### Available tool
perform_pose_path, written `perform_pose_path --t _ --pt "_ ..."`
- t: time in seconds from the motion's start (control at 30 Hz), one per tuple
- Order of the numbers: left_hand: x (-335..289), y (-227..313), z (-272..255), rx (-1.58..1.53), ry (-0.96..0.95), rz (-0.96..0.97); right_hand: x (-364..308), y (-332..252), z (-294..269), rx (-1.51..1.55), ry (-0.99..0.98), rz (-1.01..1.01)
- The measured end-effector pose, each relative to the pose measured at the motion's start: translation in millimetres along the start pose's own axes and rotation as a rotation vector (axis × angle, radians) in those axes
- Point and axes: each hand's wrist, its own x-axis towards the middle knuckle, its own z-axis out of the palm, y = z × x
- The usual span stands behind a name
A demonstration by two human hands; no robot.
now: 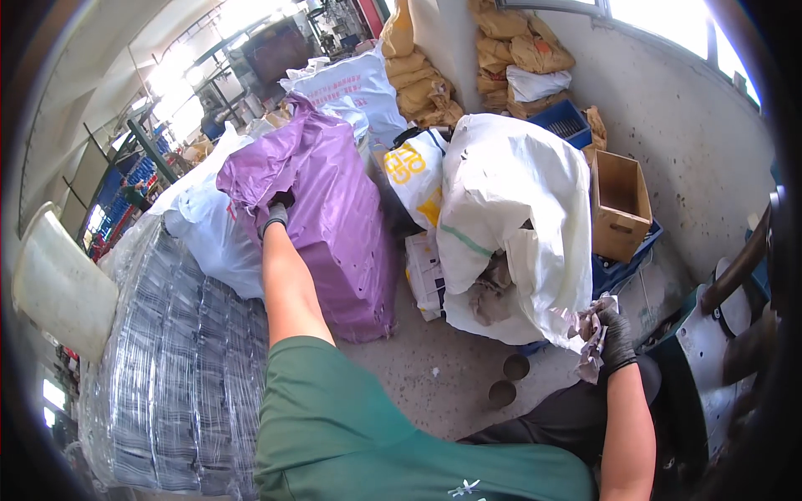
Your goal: The person applies tape to the wires of motor stators and places them inside metal sleeves. They use a hydraulic press to seat each stator into its sleeve, remove the finished parts, and wipe several empty sleeves with a cloth.
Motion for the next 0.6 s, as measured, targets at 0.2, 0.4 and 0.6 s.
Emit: perform_pose_path --t 0.2,0.4,0.6 --pt "35.5 -33.2 14.9 0.060 0.024 0.090 -6.1 -4.8 2.9 0.088 0.018 0.055" --pt "106.9 -65.2 44.9 0.266 0.101 0.428 -3.7 -2.8 2.0 -0.016 0.010 0.028" --pt "10.4 4.1 -13.3 -0.825 0.174 0.325 0.1 -0.2 3.2 0.051 -0.012 0.066"
